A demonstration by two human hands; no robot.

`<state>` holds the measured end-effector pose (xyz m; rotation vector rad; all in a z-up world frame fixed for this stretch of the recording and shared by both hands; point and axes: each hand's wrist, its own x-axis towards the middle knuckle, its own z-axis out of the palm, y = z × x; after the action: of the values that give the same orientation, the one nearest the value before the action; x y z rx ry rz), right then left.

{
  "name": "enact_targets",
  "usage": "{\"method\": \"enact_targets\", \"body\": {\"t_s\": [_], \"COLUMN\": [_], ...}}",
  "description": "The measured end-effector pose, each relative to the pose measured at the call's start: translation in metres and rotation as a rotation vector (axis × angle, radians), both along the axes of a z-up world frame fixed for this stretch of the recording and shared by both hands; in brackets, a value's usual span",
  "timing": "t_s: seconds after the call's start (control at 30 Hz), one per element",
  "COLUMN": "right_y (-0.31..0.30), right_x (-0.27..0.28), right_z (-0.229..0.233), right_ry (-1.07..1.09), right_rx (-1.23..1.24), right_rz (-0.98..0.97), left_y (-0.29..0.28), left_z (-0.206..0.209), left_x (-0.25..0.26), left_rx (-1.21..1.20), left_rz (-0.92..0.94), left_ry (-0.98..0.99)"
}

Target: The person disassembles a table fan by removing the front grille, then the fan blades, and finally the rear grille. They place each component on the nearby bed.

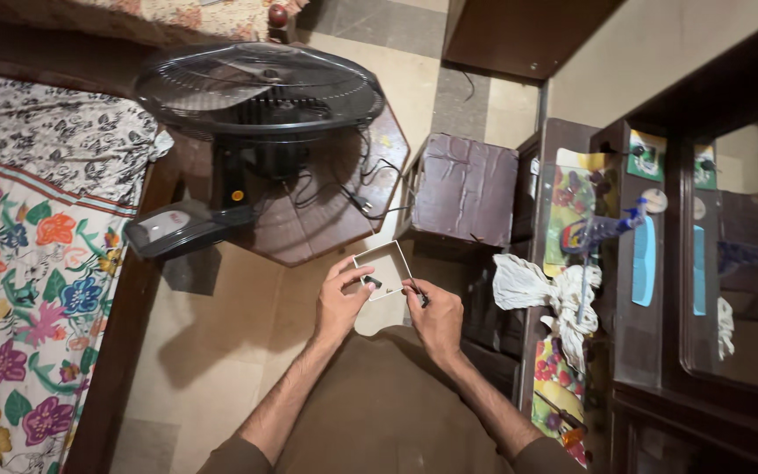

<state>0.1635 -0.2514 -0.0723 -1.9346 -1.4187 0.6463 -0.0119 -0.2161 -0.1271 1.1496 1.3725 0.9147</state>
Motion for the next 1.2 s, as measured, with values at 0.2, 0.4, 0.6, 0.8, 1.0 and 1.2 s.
{"method": "enact_targets", "body": {"t_s": [0.2,0.4,0.6,0.8,1.0,1.2], "right_y": [0.021,0.046,0.069,0.112,0.157,0.165], "right_x": [-0.025,-0.037,-0.020,-0.014,-0.016,-0.001], "right_z": [-0.003,-0.003,-0.030,-0.024,0.063,0.156], "right_ry": [0.127,0.327,0.521,0.799,0.925,1.513], "right_rx": [0.115,-0.234,-0.135,-0.380,-0.479,-0.369], "right_rz": [0.155,0.067,0.315,0.255,0.360,0.523], "left_y": [0.010,0.034,0.070,0.094,0.107,0.117], "left_z": [-0.013,-0.055,-0.101,-0.148,-0.149,-0.091], "left_x": [-0.034,-0.061,-0.073,-0.071,-0.059,-0.034], "left_rx": [0.058,0.204,-0.013,0.137,-0.175,0.045], "left_rz": [0.076,0.249,0.299,0.304,0.361,0.500], "left_ry": [-0.026,0.309,0.240,0.386,0.271,0.556]}}
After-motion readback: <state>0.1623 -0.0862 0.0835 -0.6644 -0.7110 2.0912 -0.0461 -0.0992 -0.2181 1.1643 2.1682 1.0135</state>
